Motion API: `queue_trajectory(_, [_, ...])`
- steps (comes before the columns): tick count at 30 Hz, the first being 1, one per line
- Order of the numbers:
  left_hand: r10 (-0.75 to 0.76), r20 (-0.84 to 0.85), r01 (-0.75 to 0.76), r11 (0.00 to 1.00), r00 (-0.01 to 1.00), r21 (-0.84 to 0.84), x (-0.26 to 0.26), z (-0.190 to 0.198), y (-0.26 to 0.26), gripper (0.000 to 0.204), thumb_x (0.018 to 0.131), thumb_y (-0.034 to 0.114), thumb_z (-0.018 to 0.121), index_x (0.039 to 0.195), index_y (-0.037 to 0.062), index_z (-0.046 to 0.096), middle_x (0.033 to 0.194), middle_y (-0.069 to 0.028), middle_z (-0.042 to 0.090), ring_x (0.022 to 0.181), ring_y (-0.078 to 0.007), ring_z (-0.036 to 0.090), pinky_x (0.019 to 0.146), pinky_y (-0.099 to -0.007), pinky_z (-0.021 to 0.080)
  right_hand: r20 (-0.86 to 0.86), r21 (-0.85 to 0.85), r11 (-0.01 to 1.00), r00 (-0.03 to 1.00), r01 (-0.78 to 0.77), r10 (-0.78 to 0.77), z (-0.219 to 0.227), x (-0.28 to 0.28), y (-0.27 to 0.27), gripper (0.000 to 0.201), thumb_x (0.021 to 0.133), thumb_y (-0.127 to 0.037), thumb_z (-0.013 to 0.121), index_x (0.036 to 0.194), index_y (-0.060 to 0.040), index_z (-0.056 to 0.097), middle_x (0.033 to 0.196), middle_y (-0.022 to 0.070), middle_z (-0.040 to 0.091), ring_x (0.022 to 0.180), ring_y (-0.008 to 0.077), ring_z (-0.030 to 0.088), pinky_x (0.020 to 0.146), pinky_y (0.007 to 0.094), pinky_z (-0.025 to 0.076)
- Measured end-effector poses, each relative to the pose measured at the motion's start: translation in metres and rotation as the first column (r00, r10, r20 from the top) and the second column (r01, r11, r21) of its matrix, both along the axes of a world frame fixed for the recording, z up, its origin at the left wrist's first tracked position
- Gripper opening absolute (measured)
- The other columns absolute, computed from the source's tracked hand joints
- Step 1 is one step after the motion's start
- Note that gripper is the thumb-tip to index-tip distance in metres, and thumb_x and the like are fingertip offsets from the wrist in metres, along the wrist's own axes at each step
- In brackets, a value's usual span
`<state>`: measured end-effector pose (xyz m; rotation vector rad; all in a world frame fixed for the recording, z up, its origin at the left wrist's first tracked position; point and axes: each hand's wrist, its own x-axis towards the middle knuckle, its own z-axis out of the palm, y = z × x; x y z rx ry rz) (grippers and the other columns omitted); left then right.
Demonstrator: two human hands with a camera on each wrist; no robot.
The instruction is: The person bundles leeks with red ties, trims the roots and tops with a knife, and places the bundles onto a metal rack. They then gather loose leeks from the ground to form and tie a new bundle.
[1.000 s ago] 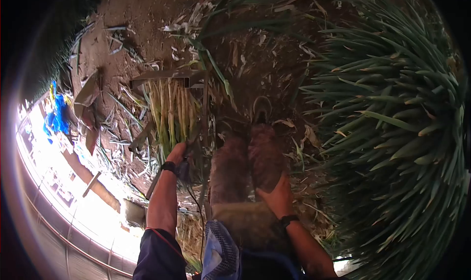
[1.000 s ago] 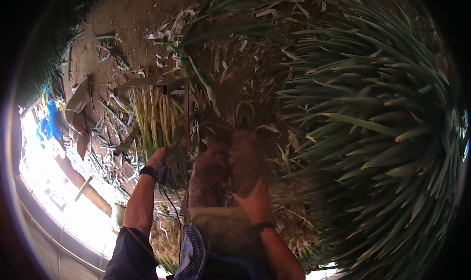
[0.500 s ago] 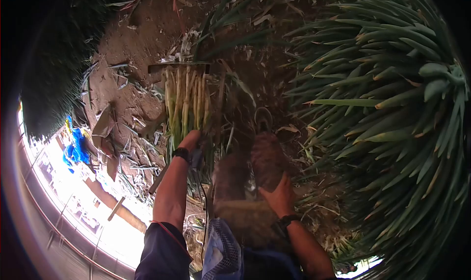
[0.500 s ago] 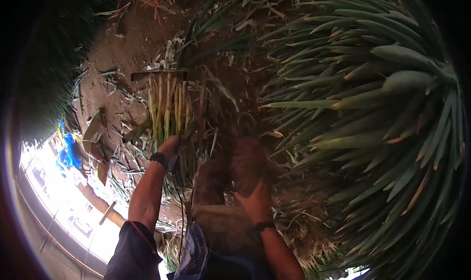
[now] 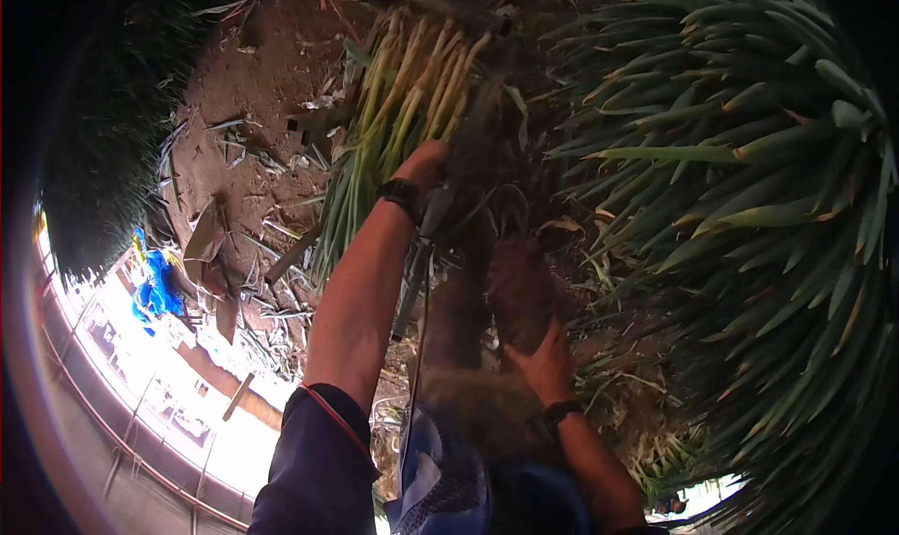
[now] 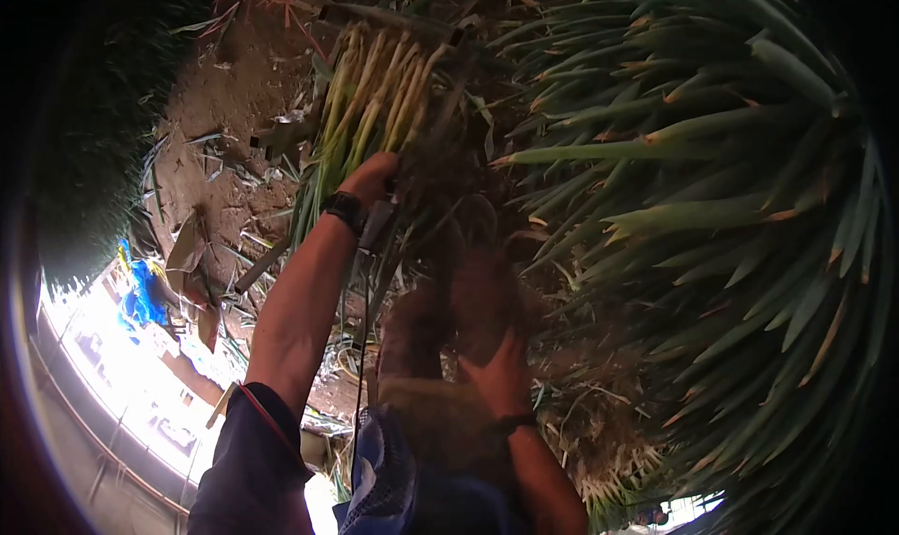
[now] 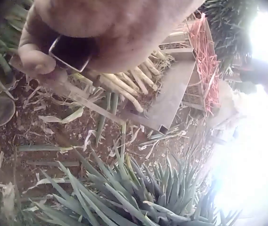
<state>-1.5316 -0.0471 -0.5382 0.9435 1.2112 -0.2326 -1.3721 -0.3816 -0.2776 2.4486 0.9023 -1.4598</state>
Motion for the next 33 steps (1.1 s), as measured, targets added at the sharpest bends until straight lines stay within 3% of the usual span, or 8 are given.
queue_trajectory(5, [0.617,-0.047,-0.617,0.773,0.785,-0.147,0.025,0.087,-0.023,0.031,0.097,0.029,0.052,0.103,0.0007,0.063,0.085,-0.0099,0.067,0.075,-0.0219,0.065,0.065,-0.0364,0.052,0.014,-0.034,0.999,0.999,-0.037,0.037,0.004,-0.008,-0.003,0.104,0.072,-0.051,0.081,0.144,0.0033,0.029,0.135,0.0301,0.046,0.123,0.0452,0.049,0.100,0.0509,0.044])
queue_trajectory(9, [0.639,-0.178,-0.649,0.648,0.748,-0.399,-0.002,0.139,-0.070,0.030,0.100,0.027,0.052,0.109,-0.0001,0.063,0.089,-0.0118,0.068,0.079,-0.0214,0.067,0.064,-0.0362,0.056,0.014,-0.042,0.999,1.000,-0.011,0.012,0.005,-0.010,0.000,0.104,0.072,-0.049,0.081,0.144,0.0047,0.029,0.134,0.0303,0.047,0.122,0.0450,0.051,0.100,0.0498,0.044])
queue_trajectory(13, [0.068,-0.075,-0.077,0.989,0.995,-0.126,-0.032,0.193,-0.157,0.042,0.096,0.036,0.054,0.117,0.0011,0.062,0.099,-0.0180,0.069,0.082,-0.0291,0.069,0.071,-0.0412,0.055,0.029,0.015,1.000,0.999,0.018,-0.019,0.005,-0.013,-0.004,0.103,0.073,-0.048,0.080,0.144,0.0055,0.028,0.133,0.0309,0.048,0.121,0.0452,0.051,0.100,0.0499,0.045])
queue_trajectory(18, [-0.567,-0.206,0.603,0.763,0.798,0.235,-0.097,0.245,-0.269,0.046,0.086,0.034,0.066,0.124,0.0093,0.060,0.099,-0.0176,0.069,0.093,-0.0395,0.066,0.082,-0.0476,0.053,0.030,0.013,0.998,0.997,0.067,-0.067,0.011,-0.018,-0.003,0.103,0.073,-0.048,0.080,0.144,0.0063,0.028,0.135,0.0321,0.047,0.121,0.0455,0.052,0.099,0.0494,0.045])
queue_trajectory(22, [-0.677,-0.194,0.685,0.728,0.710,-0.031,-0.108,0.312,-0.292,0.055,0.084,0.033,0.068,0.131,0.0070,0.053,0.120,-0.0215,0.062,0.116,-0.0410,0.057,0.097,-0.0479,0.048,-0.058,-0.046,0.986,0.985,0.163,-0.165,0.011,-0.023,-0.031,0.109,0.070,-0.051,0.081,0.145,0.0074,0.025,0.141,0.0339,0.042,0.126,0.0460,0.049,0.102,0.0503,0.044])
queue_trajectory(25, [-0.691,0.051,0.598,0.658,0.721,0.457,-0.141,0.334,-0.317,0.073,0.083,0.028,0.071,0.145,0.0081,0.037,0.127,-0.0236,0.059,0.120,-0.0394,0.056,0.100,-0.0464,0.047,-0.082,-0.085,0.982,0.982,0.166,-0.173,0.000,-0.044,-0.088,0.116,0.069,-0.055,0.080,0.150,0.0031,0.021,0.145,0.0347,0.037,0.130,0.0472,0.045,0.106,0.0503,0.041])
queue_trajectory(30, [-0.770,0.040,0.767,0.627,0.637,-0.137,-0.146,0.383,-0.297,0.088,0.077,0.021,0.074,0.151,0.0104,0.027,0.127,-0.0235,0.061,0.119,-0.0368,0.059,0.100,-0.0433,0.049,-0.346,-0.145,0.979,0.919,0.145,-0.187,0.120,-0.046,-0.144,0.116,0.071,-0.059,0.076,0.155,-0.0075,0.015,0.148,0.0312,0.036,0.132,0.0464,0.045,0.107,0.0482,0.041])
queue_trajectory(33, [-0.818,0.198,0.837,0.547,0.540,-0.021,-0.200,0.355,-0.294,0.073,0.080,0.013,0.070,0.145,0.0068,0.039,0.117,-0.0202,0.067,0.111,-0.0299,0.065,0.094,-0.0391,0.051,-0.335,-0.073,0.960,0.900,0.270,-0.279,0.182,-0.069,-0.195,0.114,0.072,-0.060,0.074,0.156,-0.0097,0.017,0.145,0.0283,0.042,0.128,0.0449,0.049,0.105,0.0474,0.043])
